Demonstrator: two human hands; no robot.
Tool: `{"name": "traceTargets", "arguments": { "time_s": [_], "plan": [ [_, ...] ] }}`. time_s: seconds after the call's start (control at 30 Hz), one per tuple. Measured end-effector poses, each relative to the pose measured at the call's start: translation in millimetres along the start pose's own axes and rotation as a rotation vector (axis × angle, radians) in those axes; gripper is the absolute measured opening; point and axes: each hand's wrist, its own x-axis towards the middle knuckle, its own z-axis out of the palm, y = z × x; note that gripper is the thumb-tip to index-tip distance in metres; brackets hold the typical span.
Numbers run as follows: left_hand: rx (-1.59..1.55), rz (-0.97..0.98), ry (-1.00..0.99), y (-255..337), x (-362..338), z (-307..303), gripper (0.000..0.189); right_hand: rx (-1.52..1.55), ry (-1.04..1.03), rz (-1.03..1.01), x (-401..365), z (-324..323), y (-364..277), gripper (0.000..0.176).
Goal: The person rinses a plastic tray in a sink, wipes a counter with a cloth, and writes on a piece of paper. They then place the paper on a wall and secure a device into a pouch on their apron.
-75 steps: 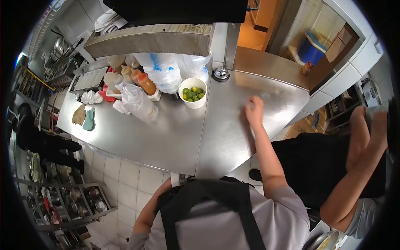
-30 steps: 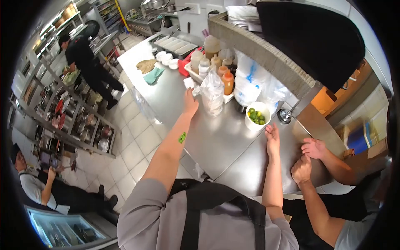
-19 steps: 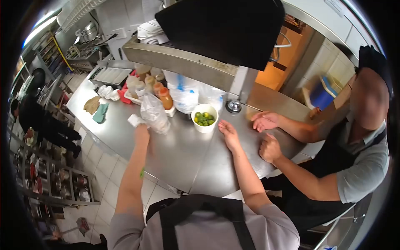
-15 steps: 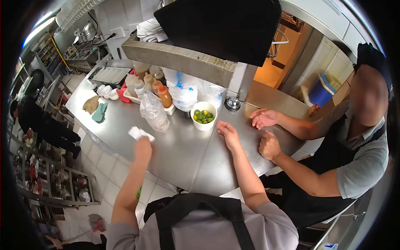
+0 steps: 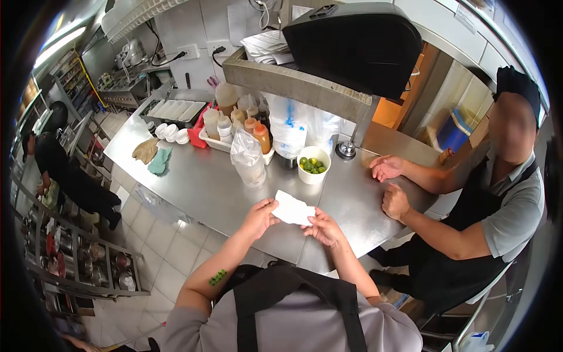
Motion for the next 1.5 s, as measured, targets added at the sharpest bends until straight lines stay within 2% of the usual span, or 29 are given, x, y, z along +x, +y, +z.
{"name": "traceTargets", "arguments": {
  "time_s": [0.03,0.07,0.17,0.2,0.3,0.33,0.4,0.43,0.47,0.5,0.53,0.57,0.6,0.67,0.73,0.77,0.8,0.83,0.87,0.93,0.97,1.0,1.13,1.2,1.23,1.27,1.33,1.47,1.5],
  "plan": [
    [-0.008,-0.028,0.009,0,2,-2,0.018,0.015,0.124,-0.032,-2,6,-3,0.026],
    [-0.013,-0.040,0.012,-3,3,-5,0.018,0.020,0.134,-0.025,-2,4,-5,0.026],
    [0.000,-0.126,-0.054,-5,8,1,0.025,-0.220,0.418,-0.086,-5,3,-10,0.015],
    [0.006,-0.140,-0.059,-5,12,2,0.025,-0.210,0.430,-0.090,-3,0,-11,0.015],
    [0.087,-0.157,-0.184,-7,16,9,0.033,-0.649,0.644,-0.228,-3,-9,-7,0.014],
    [0.224,-0.127,-0.159,-5,16,12,0.036,-0.649,0.648,-0.232,1,-12,-6,0.014],
    [0.355,-0.098,-0.134,-4,17,15,0.040,-0.929,0.656,-0.319,4,-14,-6,0.016],
    [0.503,-0.039,-0.109,-4,19,15,0.041,-0.933,0.657,-0.320,7,-12,-5,0.016],
    [0.649,0.018,-0.081,-5,19,15,0.043,-1.077,0.650,-0.459,10,-9,-1,0.017],
    [0.644,0.018,-0.080,-3,16,19,0.043,-1.220,0.635,-0.601,13,-2,0,0.017],
    [0.804,0.121,-0.046,2,13,27,0.043,-1.226,0.629,-0.602,15,11,-4,0.017],
    [0.965,0.224,-0.010,4,11,31,0.043,-1.510,0.602,-0.649,14,24,-9,0.017],
    [0.961,0.223,-0.008,4,10,32,0.043,-1.792,0.566,-0.688,14,34,-9,0.017],
    [1.080,0.501,-0.059,0,10,35,0.037,-1.767,0.514,-0.697,21,31,8,0.015],
    [1.052,0.484,-0.154,-6,14,35,0.034,-1.496,0.357,-0.343,31,18,29,0.015],
    [1.025,0.459,-0.243,-11,13,34,0.031,-1.494,0.359,-0.340,34,13,35,0.015],
    [1.025,0.457,-0.244,-12,9,36,0.031,-1.412,0.253,-0.314,36,12,38,0.015],
    [1.032,0.387,-0.293,-13,7,40,0.029,-1.329,0.149,-0.290,39,9,39,0.015],
    [1.039,0.321,-0.340,-11,6,44,0.028,-1.332,0.146,-0.292,40,1,37,0.015],
    [1.068,0.287,-0.375,-11,7,53,0.030,-1.279,0.012,-0.415,38,-13,37,0.024],
    [1.153,0.382,-0.412,-17,11,53,0.031,-1.527,0.015,-0.655,41,-18,43,0.018],
    [1.237,0.477,-0.450,-21,13,55,0.033,-1.526,0.014,-0.654,45,-18,46,0.018],
    [1.201,0.475,-0.476,-48,17,71,0.041,-1.616,-0.059,-0.540,59,-19,56,0.020],
    [1.455,0.744,-0.516,-65,17,80,0.050,-1.659,-0.093,-0.480,65,-25,63,0.022],
    [1.523,0.746,-0.509,-69,17,84,0.056,-1.622,-0.134,-0.454,73,-29,65,0.032],
    [1.521,0.746,-0.513,-71,19,86,0.056,-1.622,-0.131,-0.452,73,-35,67,0.032],
    [1.553,0.749,-0.507,-71,17,91,0.053,-1.591,0.041,-0.397,63,-20,61,0.039],
    [1.598,0.760,-0.506,-72,18,90,0.046,-1.547,0.112,-0.469,67,-21,67,0.044],
    [1.607,0.647,-0.550,-71,20,90,0.044,-1.588,0.099,-0.446,67,-20,65,0.043]
  ]
}}
